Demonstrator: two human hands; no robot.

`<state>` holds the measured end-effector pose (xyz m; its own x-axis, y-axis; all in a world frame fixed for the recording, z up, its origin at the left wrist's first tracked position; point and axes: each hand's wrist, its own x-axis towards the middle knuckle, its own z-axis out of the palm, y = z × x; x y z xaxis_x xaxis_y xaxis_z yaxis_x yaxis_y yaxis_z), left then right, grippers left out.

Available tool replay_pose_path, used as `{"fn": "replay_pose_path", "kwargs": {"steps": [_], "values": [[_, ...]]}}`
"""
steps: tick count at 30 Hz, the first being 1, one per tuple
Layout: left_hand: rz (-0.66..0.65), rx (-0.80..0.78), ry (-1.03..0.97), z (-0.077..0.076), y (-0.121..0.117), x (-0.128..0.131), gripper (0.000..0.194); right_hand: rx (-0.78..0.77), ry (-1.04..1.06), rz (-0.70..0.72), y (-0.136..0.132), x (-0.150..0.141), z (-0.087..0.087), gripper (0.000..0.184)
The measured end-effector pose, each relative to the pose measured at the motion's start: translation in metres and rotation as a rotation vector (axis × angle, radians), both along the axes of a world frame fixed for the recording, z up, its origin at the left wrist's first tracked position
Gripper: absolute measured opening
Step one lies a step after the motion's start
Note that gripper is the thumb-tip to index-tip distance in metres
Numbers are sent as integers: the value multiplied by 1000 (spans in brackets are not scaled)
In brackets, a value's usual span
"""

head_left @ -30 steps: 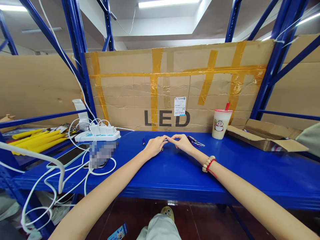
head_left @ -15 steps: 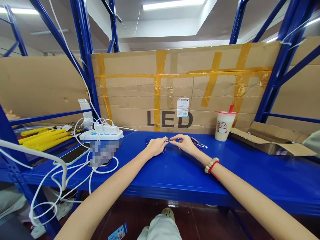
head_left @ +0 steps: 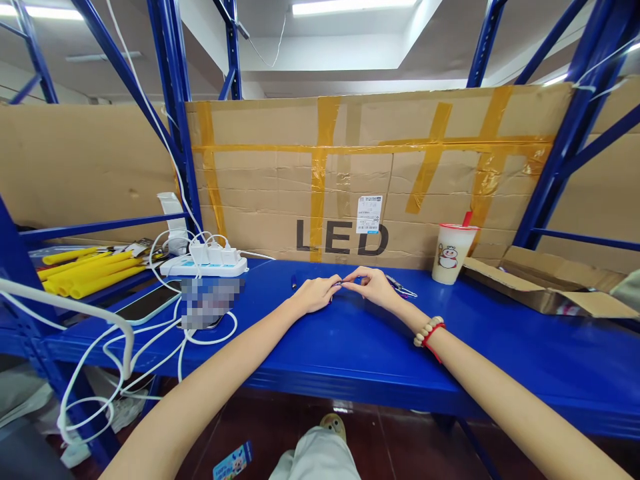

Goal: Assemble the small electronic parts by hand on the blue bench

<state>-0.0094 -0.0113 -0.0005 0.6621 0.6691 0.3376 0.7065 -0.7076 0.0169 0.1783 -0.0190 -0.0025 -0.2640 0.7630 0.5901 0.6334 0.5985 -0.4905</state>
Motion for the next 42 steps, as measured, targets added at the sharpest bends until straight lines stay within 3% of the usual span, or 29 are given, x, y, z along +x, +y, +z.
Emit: {"fn": "replay_pose_path", "kwargs": {"steps": [8,11,16,21,36,38,42], "values": [[-94,-46,-47,-3,1,-2,26,145,-71,3,-3,0,1,27],[-131,-47,-100,-5,3,-2,23,80,-13,19,-2,-1,0,27],[-193,-7,-121,-6,1,-1,24,-224,186,111,-3,-1,1,35],[-201,-16,-125,-3,-6,2,25,-388,211,122,-5,3,4,35],[-211,-33,-79,4,-12,5,21,-446,119,204,-8,-10,-2,39],[-185,-28,-102,5,-12,6,21,-430,109,231,-7,-12,-4,40],[-58,-35,-71,3,-7,7,23,-402,80,153,-4,-11,-8,44]]}}
